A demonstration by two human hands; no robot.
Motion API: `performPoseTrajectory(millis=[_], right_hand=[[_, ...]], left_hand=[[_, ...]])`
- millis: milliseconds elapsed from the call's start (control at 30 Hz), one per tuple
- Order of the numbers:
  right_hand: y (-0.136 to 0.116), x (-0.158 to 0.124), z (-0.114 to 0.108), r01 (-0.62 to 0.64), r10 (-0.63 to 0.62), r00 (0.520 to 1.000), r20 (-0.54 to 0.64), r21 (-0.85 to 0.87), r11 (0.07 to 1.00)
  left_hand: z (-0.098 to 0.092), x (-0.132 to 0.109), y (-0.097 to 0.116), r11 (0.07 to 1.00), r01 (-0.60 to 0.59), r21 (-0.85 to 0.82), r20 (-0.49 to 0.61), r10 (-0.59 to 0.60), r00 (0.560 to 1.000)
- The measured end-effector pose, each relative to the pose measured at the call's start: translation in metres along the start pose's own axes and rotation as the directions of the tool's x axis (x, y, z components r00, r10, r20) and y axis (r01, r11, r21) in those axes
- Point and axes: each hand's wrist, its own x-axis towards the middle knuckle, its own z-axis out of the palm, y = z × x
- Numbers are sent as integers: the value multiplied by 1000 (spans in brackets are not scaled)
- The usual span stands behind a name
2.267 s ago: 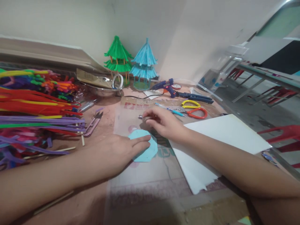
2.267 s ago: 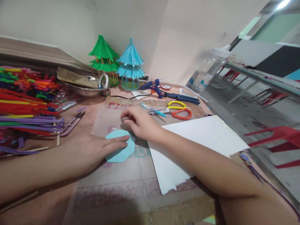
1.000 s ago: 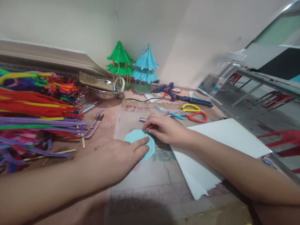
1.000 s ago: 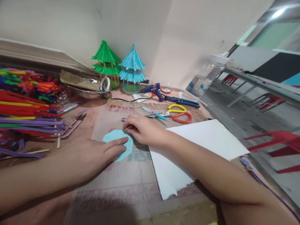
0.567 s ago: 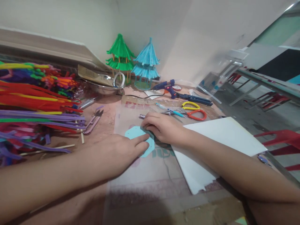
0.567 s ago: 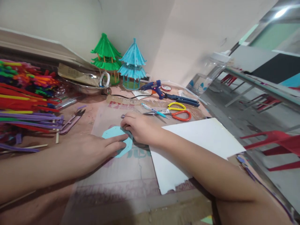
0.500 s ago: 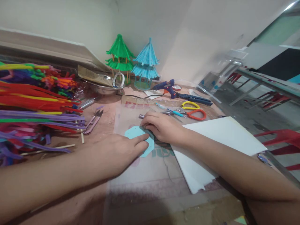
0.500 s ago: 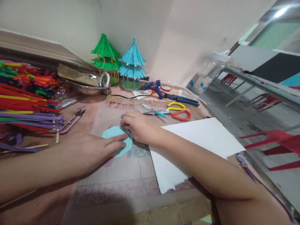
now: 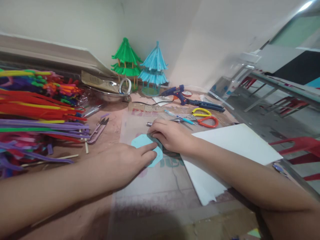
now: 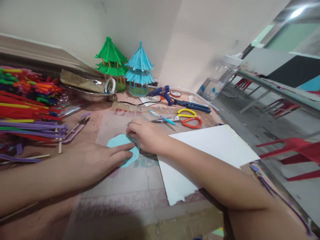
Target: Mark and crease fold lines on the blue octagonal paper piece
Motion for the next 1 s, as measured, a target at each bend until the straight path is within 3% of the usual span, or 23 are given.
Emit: performPoseTrajectory(millis=[200, 433, 633, 800, 900, 1000], right_hand=[[0, -1, -6, -52, 49, 996, 72, 39, 998], [1, 3, 1, -35, 36, 999, -13, 43, 998], [-1, -1, -8, -83, 80, 995, 64, 45, 996], [0, 2, 1, -32, 32, 999, 3, -42, 999], [3, 2, 2, -33, 34, 997, -65, 6, 999], [4, -1, -3, -51, 56, 997, -54, 80, 995]], left_hand=[[-1, -1, 1, 1000, -8, 3, -11, 8, 1000], [-2, -2, 1, 1000, 11, 9, 14, -11, 1000], [-4, -1, 2, 1000, 13, 22, 21, -13, 1000], [-2, -2, 1, 1000, 23, -14, 16, -23, 1000], [-5, -3, 2, 999, 39, -29, 13, -39, 999], [-9, -1, 3, 999, 35, -12, 54, -35, 998]])
